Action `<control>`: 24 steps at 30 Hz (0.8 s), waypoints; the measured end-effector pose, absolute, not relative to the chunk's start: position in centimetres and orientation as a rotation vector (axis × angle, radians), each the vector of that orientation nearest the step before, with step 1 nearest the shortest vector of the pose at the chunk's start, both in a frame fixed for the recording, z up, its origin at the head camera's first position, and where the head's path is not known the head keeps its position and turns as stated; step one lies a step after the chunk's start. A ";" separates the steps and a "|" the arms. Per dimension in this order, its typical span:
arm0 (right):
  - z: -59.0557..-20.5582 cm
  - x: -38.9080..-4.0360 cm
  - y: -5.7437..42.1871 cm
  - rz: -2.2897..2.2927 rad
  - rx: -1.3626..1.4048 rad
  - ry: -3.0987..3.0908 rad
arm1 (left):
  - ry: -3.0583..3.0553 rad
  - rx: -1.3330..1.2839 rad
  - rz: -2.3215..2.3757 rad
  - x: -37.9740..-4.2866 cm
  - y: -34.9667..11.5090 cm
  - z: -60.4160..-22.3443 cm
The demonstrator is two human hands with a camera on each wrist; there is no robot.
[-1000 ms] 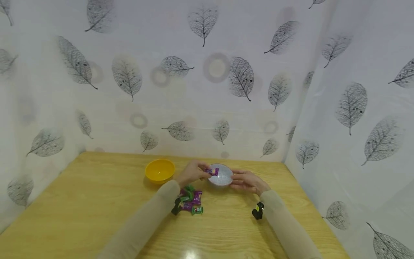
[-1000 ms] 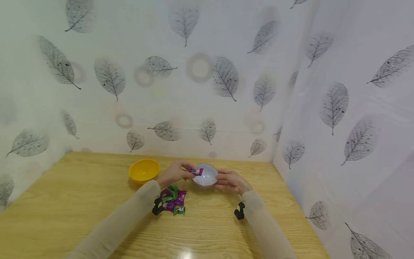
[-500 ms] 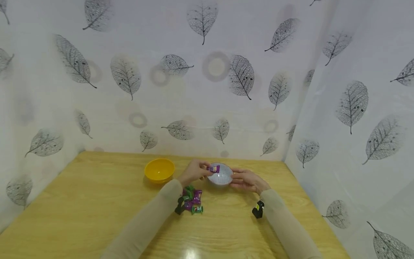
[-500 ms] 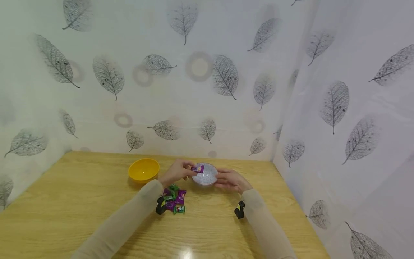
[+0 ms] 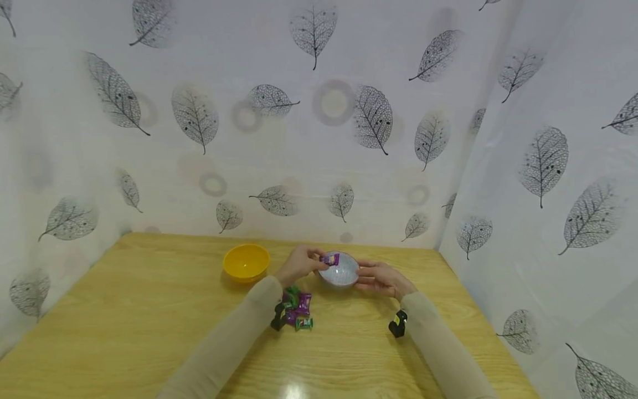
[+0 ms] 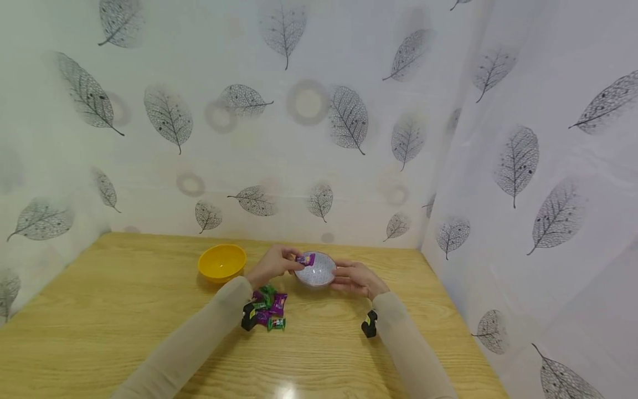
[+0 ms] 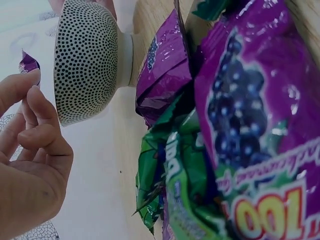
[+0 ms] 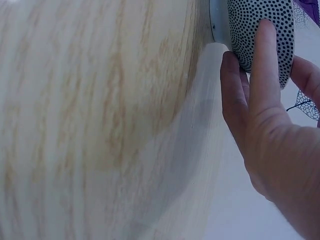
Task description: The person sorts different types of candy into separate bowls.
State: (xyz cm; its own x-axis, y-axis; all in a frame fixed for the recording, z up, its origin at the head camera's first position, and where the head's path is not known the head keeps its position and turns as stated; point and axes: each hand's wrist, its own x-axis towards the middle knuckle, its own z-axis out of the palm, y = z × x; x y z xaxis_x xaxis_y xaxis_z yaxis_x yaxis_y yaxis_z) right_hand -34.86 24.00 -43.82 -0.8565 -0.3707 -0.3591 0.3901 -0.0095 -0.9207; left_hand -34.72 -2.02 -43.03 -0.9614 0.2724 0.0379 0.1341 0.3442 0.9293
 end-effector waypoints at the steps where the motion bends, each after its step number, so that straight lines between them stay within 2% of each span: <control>1: -43.8 -34.8 24.0 -1.915 0.019 1.758 | 2.468 0.379 1.692 -34.8 -2.0 -43.1; 24: -43.8 -35.1 23.9 -1.902 0.028 1.782 | 2.411 0.405 1.745 -35.1 -1.8 -43.0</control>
State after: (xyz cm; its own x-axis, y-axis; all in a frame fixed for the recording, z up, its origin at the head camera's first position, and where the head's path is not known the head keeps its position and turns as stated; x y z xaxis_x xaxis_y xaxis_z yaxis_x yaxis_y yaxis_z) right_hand -35.05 23.87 -43.85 -0.8600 -0.3588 -0.3630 0.3857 0.0089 -0.9226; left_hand -35.15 -1.81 -42.96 -0.9543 0.2954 0.0459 0.1359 0.2920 0.9467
